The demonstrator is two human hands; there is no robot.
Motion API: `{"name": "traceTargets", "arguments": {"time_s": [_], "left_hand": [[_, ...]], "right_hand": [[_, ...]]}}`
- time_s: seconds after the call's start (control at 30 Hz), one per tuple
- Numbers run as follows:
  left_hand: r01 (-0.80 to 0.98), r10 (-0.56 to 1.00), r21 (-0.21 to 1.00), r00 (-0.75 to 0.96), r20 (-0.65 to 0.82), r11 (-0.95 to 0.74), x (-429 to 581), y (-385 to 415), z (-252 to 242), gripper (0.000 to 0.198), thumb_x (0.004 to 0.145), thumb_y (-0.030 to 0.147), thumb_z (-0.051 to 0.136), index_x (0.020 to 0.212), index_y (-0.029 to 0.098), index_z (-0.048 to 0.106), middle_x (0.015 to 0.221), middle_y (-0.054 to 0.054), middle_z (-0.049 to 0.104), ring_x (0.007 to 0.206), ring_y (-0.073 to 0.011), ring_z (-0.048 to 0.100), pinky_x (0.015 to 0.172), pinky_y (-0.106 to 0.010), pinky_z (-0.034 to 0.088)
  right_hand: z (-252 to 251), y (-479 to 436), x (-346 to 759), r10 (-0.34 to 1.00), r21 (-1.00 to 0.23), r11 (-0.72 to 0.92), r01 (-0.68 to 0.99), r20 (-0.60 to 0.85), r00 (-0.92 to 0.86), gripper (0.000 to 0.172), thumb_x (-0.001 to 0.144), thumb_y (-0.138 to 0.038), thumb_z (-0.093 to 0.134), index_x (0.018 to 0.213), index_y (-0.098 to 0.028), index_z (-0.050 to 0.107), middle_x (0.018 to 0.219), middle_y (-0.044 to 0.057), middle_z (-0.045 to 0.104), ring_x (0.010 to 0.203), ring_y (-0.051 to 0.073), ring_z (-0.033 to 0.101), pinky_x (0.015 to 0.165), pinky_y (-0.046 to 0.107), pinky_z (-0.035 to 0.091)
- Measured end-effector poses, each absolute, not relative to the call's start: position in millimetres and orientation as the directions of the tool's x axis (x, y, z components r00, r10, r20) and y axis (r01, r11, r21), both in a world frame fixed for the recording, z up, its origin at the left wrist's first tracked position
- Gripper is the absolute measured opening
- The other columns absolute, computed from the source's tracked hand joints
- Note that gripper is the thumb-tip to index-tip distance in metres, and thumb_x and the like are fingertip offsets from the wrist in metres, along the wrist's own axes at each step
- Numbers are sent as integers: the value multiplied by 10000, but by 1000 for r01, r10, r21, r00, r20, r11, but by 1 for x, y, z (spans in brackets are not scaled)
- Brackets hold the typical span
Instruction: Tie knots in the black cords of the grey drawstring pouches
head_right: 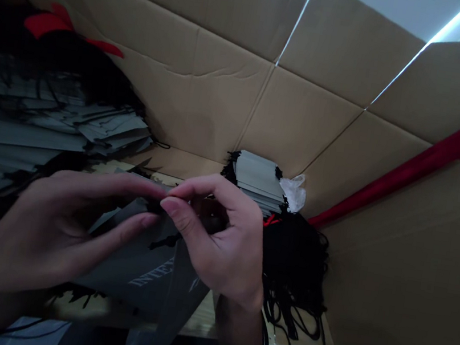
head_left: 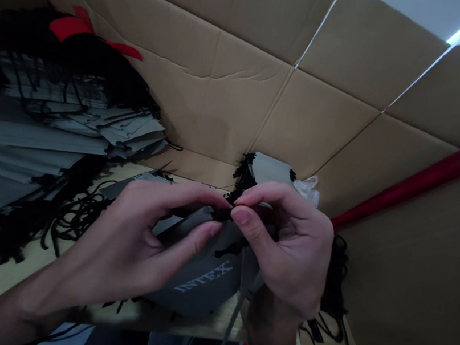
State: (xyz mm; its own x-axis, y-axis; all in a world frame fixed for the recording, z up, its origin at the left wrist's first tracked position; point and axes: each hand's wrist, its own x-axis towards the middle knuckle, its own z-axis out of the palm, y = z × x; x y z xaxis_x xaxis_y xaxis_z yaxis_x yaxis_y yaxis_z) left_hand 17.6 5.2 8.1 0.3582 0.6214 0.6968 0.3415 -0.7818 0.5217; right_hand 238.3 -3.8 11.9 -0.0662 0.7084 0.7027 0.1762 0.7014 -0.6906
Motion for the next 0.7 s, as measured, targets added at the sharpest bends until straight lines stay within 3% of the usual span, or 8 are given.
{"name": "traceTargets", "arguments": {"time_s": [0.1, 0.2, 0.33, 0.47, 0.7], "left_hand": [[311, 677, 601, 346, 650, -736, 16, 5, 15, 154, 1069, 199, 756, 1098, 271, 889, 884, 78, 906, 719, -125, 865, 637, -159, 637], [293, 667, 600, 365, 649, -745, 15, 6, 17, 158, 1087, 191, 747, 1063, 260, 887, 885, 80, 908, 722, -118, 866, 642, -153, 628], [279, 623, 558, 409, 667, -781, 14, 6, 15, 168, 1107, 181, 723, 1077, 253, 872, 901, 76, 902, 820, -122, 895, 687, -156, 622], [336, 672, 583, 415, 613, -740, 13, 4, 13, 162, 1153, 253, 714, 1089, 230, 860, 883, 64, 878, 777, -113, 856, 685, -187, 591], [310, 639, 562, 449, 624, -767, 7, 5, 9, 120, 1168, 287, 731, 1165, 264, 849, 960, 71, 892, 751, -102, 811, 731, -208, 599]], "right_hand": [[12, -5, 239, 720, -703, 687, 182, 693, -41, 204, 918, -140, 1030, 980, -251, 870, 842, -38, 835, 641, 119, 708, 538, 206, 558], [11, -4, 241, 712, -689, 697, 200, 697, -81, 161, 964, -159, 969, 1037, -253, 861, 912, -17, 842, 709, 137, 739, 588, 223, 599], [9, 1, 246, 668, -647, 742, 175, 697, -261, 357, 918, -166, 1028, 1226, -268, 881, 1079, 3, 888, 788, 149, 767, 656, 242, 641], [7, 4, 246, 690, -696, 711, 100, 663, -290, 262, 947, -142, 1030, 1126, -264, 883, 987, -31, 868, 678, 103, 688, 620, 221, 580], [6, 1, 248, 761, -801, 599, 3, 567, -315, 343, 869, -113, 1094, 1063, -261, 853, 886, -62, 796, 648, 82, 660, 585, 171, 544]]}}
